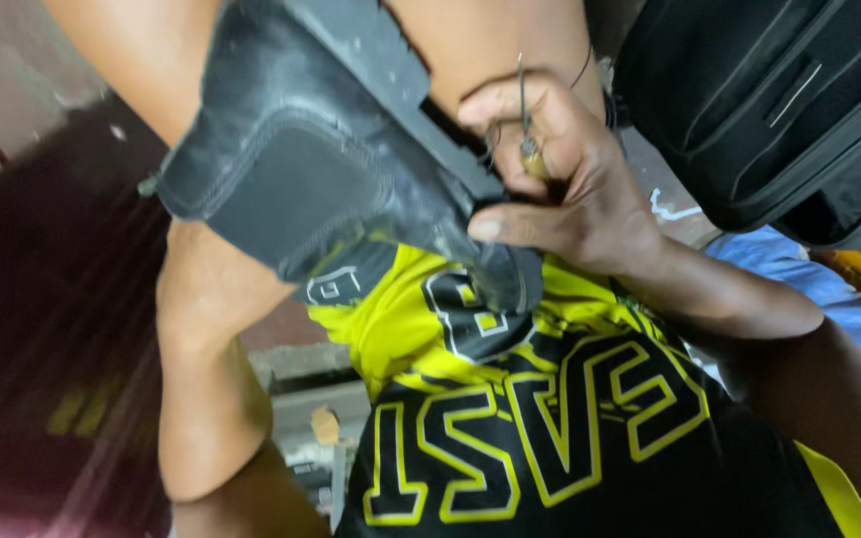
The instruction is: The person holds a black shoe and uses a stitching awl and thread to sew the sole to the upper. They repeatedly pierce the sole, pull the thread through, and tighten stitches along the edge of the sole.
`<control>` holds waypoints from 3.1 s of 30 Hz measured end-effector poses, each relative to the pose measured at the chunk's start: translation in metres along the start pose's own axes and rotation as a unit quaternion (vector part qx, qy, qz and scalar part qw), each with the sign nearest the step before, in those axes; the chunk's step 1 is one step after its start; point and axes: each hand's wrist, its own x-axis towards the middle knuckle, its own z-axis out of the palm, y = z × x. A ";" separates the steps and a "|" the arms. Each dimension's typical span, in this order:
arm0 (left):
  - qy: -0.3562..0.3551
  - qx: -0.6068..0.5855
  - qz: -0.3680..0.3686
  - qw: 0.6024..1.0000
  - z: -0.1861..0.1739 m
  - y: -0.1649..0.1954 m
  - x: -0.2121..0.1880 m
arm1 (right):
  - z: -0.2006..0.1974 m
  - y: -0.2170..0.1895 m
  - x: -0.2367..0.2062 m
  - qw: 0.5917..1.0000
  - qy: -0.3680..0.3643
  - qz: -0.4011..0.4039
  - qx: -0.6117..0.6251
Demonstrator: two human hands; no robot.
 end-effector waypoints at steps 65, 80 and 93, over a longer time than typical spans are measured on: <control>-0.053 -0.101 -0.099 0.988 -0.010 -0.005 0.005 | -0.045 -0.053 -0.001 0.850 -0.104 0.021 -0.516; 0.111 -0.239 -0.088 0.961 0.034 -0.026 -0.029 | -0.054 -0.027 0.028 0.918 -0.115 -0.046 -0.376; -0.059 -0.099 -0.023 0.993 0.002 -0.008 -0.006 | -0.050 -0.042 0.038 0.992 -0.024 -0.069 0.100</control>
